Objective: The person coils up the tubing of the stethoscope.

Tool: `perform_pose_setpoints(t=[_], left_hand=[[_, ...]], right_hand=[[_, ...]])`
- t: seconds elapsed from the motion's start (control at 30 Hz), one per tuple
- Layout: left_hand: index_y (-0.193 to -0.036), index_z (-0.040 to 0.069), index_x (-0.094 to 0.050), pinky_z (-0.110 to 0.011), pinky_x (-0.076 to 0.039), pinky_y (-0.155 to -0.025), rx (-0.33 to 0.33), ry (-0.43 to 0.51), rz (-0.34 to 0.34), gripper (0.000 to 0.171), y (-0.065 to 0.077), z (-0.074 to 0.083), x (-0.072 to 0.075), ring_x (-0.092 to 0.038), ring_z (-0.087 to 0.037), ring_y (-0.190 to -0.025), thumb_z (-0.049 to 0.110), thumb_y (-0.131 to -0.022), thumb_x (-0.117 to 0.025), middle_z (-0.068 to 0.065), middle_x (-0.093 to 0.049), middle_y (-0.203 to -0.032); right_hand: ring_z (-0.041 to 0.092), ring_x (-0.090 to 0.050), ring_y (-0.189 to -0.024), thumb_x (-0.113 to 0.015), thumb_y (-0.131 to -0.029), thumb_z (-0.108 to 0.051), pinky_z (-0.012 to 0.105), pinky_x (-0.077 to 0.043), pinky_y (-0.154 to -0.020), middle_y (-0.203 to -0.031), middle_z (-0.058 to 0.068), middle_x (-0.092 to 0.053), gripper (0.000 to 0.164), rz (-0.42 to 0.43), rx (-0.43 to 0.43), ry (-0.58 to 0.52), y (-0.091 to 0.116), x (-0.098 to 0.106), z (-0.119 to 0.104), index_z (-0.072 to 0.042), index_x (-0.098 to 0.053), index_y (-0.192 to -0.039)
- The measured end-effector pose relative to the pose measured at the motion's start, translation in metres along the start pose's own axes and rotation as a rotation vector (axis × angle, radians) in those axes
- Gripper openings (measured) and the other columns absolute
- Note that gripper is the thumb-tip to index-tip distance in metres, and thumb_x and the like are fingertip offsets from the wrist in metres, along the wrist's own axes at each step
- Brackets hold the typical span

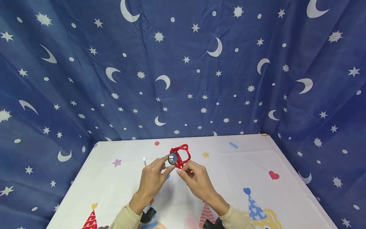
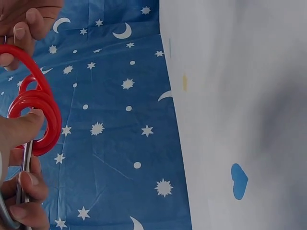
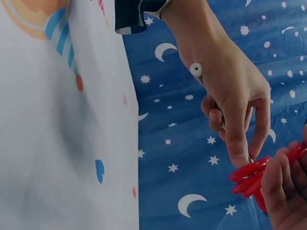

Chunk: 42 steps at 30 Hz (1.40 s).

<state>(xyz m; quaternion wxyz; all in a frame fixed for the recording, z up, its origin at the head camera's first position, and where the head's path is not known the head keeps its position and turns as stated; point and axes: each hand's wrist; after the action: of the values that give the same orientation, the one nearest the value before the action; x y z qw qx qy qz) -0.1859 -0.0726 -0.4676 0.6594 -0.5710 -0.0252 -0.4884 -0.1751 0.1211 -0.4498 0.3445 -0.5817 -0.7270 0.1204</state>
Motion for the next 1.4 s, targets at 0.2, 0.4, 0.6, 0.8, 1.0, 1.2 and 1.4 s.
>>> perform_pose_setpoints(t=[0.2, 0.4, 0.6, 0.8, 1.0, 1.2, 1.4], left_hand=[[-0.115, 0.012, -0.071, -0.027, -0.053, -0.056, 0.013, 0.008, 0.02, 0.045, -0.003, 0.002, 0.003, -0.069, -0.01, -0.064, 0.031, -0.076, -0.084, 0.001, -0.067, -0.072], [-0.116, 0.012, -0.072, -0.024, -0.051, -0.054, -0.01, -0.026, 0.034, 0.044, -0.003, 0.002, 0.005, -0.065, -0.008, -0.059, 0.032, -0.078, -0.083, 0.003, -0.066, -0.07], [-0.117, 0.012, -0.071, -0.023, -0.049, -0.051, -0.05, -0.075, 0.05, 0.046, -0.003, 0.002, 0.003, -0.064, -0.009, -0.058, 0.033, -0.078, -0.082, 0.003, -0.066, -0.071], [-0.117, 0.011, -0.072, -0.024, -0.049, -0.049, -0.109, -0.137, 0.075, 0.045, -0.003, 0.003, 0.002, -0.062, -0.008, -0.055, 0.033, -0.078, -0.082, 0.002, -0.065, -0.072], [-0.117, 0.011, -0.073, -0.022, -0.05, -0.048, -0.155, -0.176, 0.078, 0.045, -0.002, 0.006, 0.002, -0.062, -0.007, -0.055, 0.034, -0.078, -0.082, 0.003, -0.065, -0.073], [-0.117, 0.011, -0.072, -0.02, -0.048, -0.047, -0.184, -0.202, 0.063, 0.045, 0.001, 0.01, 0.0, -0.06, -0.005, -0.056, 0.031, -0.078, -0.083, 0.003, -0.064, -0.074], [-0.117, 0.01, -0.072, -0.021, -0.047, -0.046, -0.172, -0.231, 0.054, 0.044, 0.001, 0.014, -0.002, -0.06, -0.006, -0.056, 0.029, -0.079, -0.083, 0.002, -0.065, -0.074]], right_hand=[[0.011, -0.051, -0.046, -0.063, -0.095, -0.008, 0.025, -0.047, -0.042, -0.065, 0.003, -0.056, 0.022, 0.031, -0.134, -0.058, -0.001, -0.002, -0.004, -0.011, -0.057, -0.074], [0.011, -0.048, -0.042, -0.062, -0.094, -0.005, 0.026, -0.046, -0.04, -0.064, 0.006, -0.058, 0.026, 0.068, -0.267, -0.037, -0.005, -0.005, -0.012, -0.006, -0.057, -0.069], [0.004, -0.043, -0.042, -0.063, -0.095, -0.01, 0.022, -0.042, -0.039, -0.062, 0.006, -0.057, 0.027, 0.093, -0.393, -0.001, -0.008, -0.004, -0.017, -0.005, -0.059, -0.069], [0.008, -0.046, -0.041, -0.068, -0.094, -0.021, 0.024, -0.043, -0.04, -0.06, 0.004, -0.057, 0.029, 0.123, -0.448, -0.027, -0.011, -0.002, -0.008, -0.006, -0.063, -0.069], [0.012, -0.046, -0.041, -0.07, -0.092, -0.026, 0.025, -0.044, -0.041, -0.058, 0.005, -0.056, 0.031, 0.147, -0.492, -0.022, -0.014, 0.002, -0.003, -0.006, -0.065, -0.068], [0.015, -0.056, -0.042, -0.074, -0.089, -0.023, 0.028, -0.051, -0.045, -0.06, 0.008, -0.062, 0.022, 0.204, -0.497, 0.036, -0.015, 0.003, 0.002, -0.007, -0.072, -0.073], [0.014, -0.065, -0.052, -0.075, -0.087, -0.023, 0.025, -0.056, -0.055, -0.071, 0.009, -0.072, 0.017, 0.23, -0.483, 0.052, -0.014, 0.001, 0.007, -0.006, -0.076, -0.086]])
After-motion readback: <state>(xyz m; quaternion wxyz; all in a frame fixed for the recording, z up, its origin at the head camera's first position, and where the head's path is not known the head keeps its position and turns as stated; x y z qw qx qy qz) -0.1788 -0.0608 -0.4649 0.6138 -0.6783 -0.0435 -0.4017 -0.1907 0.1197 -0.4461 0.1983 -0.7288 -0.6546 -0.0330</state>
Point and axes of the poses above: each hand's wrist, its own y-axis away from the middle knuckle, its own x-axis out of the back of the hand, z = x × y
